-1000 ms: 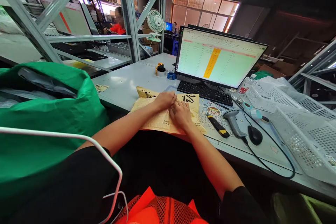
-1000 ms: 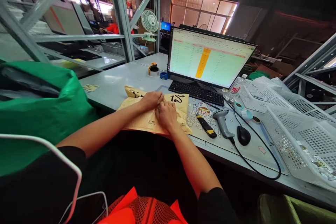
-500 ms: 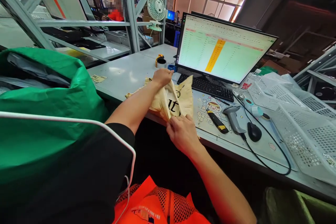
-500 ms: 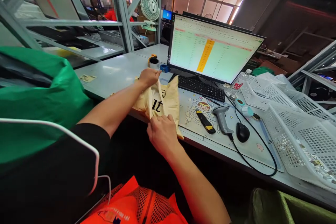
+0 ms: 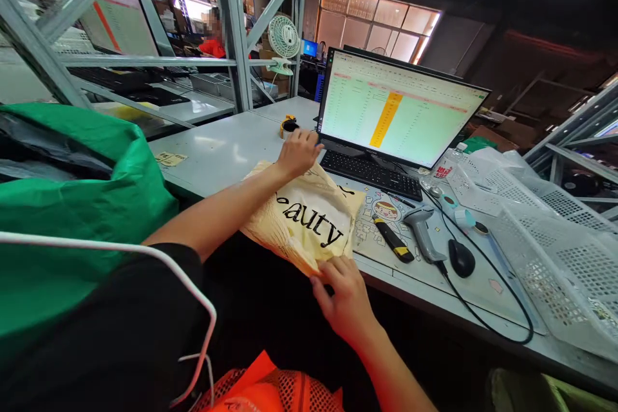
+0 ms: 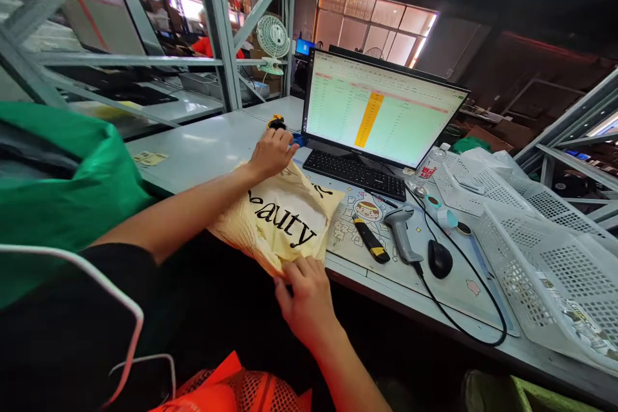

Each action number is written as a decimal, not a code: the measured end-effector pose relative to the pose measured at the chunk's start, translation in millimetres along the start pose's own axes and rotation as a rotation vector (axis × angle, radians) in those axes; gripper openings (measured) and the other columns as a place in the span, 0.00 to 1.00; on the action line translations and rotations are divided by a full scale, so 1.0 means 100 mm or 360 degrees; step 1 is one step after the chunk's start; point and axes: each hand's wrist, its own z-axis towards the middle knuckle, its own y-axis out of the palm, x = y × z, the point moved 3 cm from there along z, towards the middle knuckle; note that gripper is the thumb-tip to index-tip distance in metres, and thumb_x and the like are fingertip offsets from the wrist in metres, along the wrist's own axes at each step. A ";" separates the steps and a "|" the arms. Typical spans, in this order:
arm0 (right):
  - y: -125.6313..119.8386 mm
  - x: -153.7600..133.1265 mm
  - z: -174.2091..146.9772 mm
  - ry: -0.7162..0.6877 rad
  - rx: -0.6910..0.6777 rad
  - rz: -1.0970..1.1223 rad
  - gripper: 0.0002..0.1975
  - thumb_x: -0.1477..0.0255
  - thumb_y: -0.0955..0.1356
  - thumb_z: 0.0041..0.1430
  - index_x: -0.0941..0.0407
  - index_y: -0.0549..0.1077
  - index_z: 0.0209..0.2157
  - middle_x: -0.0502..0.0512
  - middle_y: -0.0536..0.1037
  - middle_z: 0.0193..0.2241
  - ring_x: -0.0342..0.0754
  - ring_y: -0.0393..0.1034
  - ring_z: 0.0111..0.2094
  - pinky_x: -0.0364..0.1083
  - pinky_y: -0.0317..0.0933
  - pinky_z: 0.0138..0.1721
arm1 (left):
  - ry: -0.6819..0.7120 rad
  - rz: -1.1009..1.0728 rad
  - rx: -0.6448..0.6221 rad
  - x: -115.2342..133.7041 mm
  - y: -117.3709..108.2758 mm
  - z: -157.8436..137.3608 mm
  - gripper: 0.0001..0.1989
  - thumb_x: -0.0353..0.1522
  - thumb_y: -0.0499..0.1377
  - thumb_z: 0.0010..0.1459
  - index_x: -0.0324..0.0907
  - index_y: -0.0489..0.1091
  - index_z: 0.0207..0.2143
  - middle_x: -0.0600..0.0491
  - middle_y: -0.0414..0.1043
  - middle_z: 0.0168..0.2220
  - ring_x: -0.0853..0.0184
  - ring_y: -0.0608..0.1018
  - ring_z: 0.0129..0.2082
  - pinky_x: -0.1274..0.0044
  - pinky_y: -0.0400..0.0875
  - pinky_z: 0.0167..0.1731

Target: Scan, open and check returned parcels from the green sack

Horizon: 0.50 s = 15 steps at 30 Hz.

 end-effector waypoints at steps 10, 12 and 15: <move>-0.07 0.30 -0.03 0.0206 0.0098 0.0141 0.12 0.69 0.68 0.72 0.51 0.79 0.54 0.64 0.76 0.58 0.57 0.72 0.59 0.60 0.72 0.60 | 0.0598 0.0322 -0.1323 0.58 0.23 -1.50 0.61 0.23 0.67 0.51 0.61 0.44 0.81 0.43 0.32 0.82 0.24 0.47 0.77 0.34 0.58 0.63; -0.02 0.34 -0.08 0.0250 0.0133 0.0133 0.13 0.69 0.68 0.72 0.50 0.79 0.55 0.64 0.73 0.64 0.60 0.67 0.66 0.64 0.67 0.65 | 0.0607 0.0376 -0.1235 0.55 0.34 -1.61 0.63 0.23 0.67 0.52 0.62 0.39 0.81 0.45 0.25 0.81 0.24 0.40 0.77 0.29 0.52 0.63; 0.04 0.41 -0.17 0.0348 0.0200 0.0146 0.15 0.67 0.68 0.72 0.51 0.79 0.57 0.64 0.68 0.69 0.61 0.59 0.72 0.67 0.61 0.70 | 0.0628 0.0417 -0.1156 0.51 0.41 -1.63 0.61 0.22 0.65 0.54 0.60 0.39 0.81 0.44 0.26 0.81 0.24 0.43 0.77 0.31 0.54 0.64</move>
